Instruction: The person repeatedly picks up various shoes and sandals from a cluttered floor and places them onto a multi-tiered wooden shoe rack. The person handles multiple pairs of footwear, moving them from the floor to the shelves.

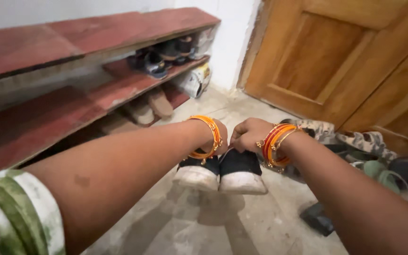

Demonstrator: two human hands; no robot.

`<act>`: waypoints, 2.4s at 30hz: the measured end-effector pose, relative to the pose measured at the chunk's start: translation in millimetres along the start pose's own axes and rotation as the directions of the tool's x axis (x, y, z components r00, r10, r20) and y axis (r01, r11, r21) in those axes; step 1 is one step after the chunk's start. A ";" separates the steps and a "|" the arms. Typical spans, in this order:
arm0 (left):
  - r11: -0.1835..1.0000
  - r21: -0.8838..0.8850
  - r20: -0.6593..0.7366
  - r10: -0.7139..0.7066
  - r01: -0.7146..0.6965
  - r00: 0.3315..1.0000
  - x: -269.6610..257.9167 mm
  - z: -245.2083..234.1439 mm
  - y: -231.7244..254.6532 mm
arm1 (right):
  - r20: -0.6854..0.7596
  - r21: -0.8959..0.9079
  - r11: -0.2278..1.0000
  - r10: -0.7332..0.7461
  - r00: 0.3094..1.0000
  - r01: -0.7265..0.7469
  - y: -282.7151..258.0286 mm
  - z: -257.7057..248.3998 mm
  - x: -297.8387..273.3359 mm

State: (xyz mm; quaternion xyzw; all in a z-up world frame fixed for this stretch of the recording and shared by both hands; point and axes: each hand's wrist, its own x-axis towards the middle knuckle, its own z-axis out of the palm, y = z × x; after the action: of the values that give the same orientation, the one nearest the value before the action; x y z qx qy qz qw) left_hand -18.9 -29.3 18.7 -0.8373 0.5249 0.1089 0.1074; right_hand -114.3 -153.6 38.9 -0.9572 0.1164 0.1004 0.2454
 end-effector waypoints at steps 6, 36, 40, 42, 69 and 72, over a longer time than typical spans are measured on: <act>0.999 -0.003 -0.013 0.040 -0.041 0.999 30.8 -36.0 43.2 | -0.052 0.067 0.985 0.161 0.986 -0.157 26.4 -41.0 -40.2; 0.909 0.099 -0.081 0.412 -0.404 0.907 150.9 -131.2 333.5 | -0.557 -0.006 0.691 0.598 0.576 -0.723 204.1 -174.3 -247.2; 0.865 0.089 -0.111 0.501 -0.493 0.858 161.0 -130.5 391.0 | -0.680 0.186 0.636 0.633 0.369 -0.749 231.7 -184.9 -280.6; 0.852 0.077 -0.112 0.524 -0.518 0.845 166.4 -126.6 406.8 | -0.734 0.293 0.638 0.628 0.260 -0.712 245.9 -188.0 -289.8; 0.443 -0.895 -0.149 -0.178 -0.056 0.973 191.2 -51.5 465.1 | -0.469 0.275 0.786 0.612 -0.637 0.553 358.9 -183.4 -248.2; 0.491 -0.865 -0.211 -0.176 -0.100 0.961 186.2 -48.0 440.4 | -0.517 0.315 0.815 0.578 -0.631 0.487 349.3 -174.8 -228.3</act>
State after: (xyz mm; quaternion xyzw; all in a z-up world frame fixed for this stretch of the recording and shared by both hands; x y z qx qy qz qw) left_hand -333.8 -390.3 -19.4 -0.7945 0.3887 0.2402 -0.3999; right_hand -403.3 -497.9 90.1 -0.3073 0.3562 -0.8471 0.2473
